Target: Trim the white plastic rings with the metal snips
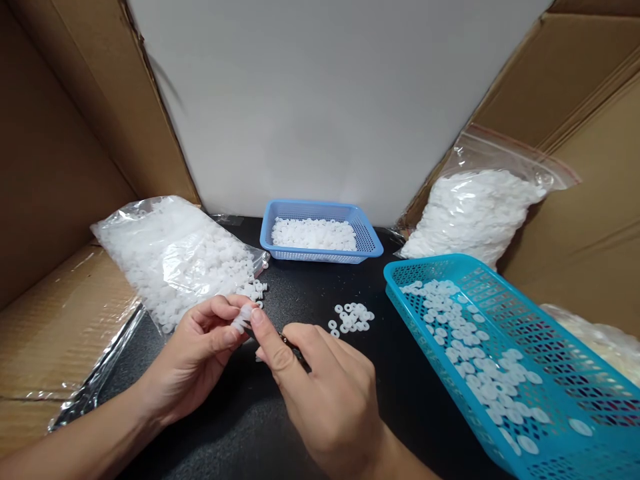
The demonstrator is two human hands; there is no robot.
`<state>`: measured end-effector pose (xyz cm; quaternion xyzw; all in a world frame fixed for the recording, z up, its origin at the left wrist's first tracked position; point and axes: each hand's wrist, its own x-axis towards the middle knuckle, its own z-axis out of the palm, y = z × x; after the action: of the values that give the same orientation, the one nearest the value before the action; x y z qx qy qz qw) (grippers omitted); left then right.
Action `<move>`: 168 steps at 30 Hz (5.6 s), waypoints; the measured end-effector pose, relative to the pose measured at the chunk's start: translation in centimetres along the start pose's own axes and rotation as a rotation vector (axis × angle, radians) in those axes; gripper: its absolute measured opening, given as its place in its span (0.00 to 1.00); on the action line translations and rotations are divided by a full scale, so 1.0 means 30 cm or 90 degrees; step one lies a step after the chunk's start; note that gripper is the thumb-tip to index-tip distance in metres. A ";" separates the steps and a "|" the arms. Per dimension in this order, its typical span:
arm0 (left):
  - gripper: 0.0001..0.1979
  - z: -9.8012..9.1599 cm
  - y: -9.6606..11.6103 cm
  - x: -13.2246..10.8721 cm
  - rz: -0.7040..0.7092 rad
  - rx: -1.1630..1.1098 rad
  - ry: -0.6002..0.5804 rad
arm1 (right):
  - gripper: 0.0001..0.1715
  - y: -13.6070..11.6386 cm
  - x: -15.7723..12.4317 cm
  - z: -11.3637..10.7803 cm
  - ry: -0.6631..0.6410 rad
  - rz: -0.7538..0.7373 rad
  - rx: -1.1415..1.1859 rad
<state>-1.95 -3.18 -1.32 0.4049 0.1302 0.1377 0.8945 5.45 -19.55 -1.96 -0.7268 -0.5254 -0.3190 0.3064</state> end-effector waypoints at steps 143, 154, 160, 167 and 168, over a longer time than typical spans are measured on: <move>0.27 -0.004 0.090 -0.001 0.062 0.318 -0.178 | 0.19 0.061 0.023 -0.080 -0.119 -0.089 0.012; 0.28 -0.015 0.084 0.002 0.016 0.334 -0.187 | 0.22 0.069 0.014 -0.076 -0.137 -0.104 0.018; 0.28 -0.010 0.085 0.002 -0.005 0.311 -0.196 | 0.22 0.076 0.000 -0.084 -0.155 -0.121 0.009; 0.29 -0.016 0.080 0.004 -0.021 0.301 -0.201 | 0.22 0.070 0.011 -0.082 -0.155 -0.130 -0.003; 0.30 -0.017 0.079 0.004 -0.022 0.302 -0.202 | 0.22 0.069 0.014 -0.083 -0.150 -0.133 -0.005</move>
<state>-2.34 -1.30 0.14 0.6173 0.0244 0.0231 0.7860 7.19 -21.80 -0.32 -0.7020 -0.6291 -0.2637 0.2046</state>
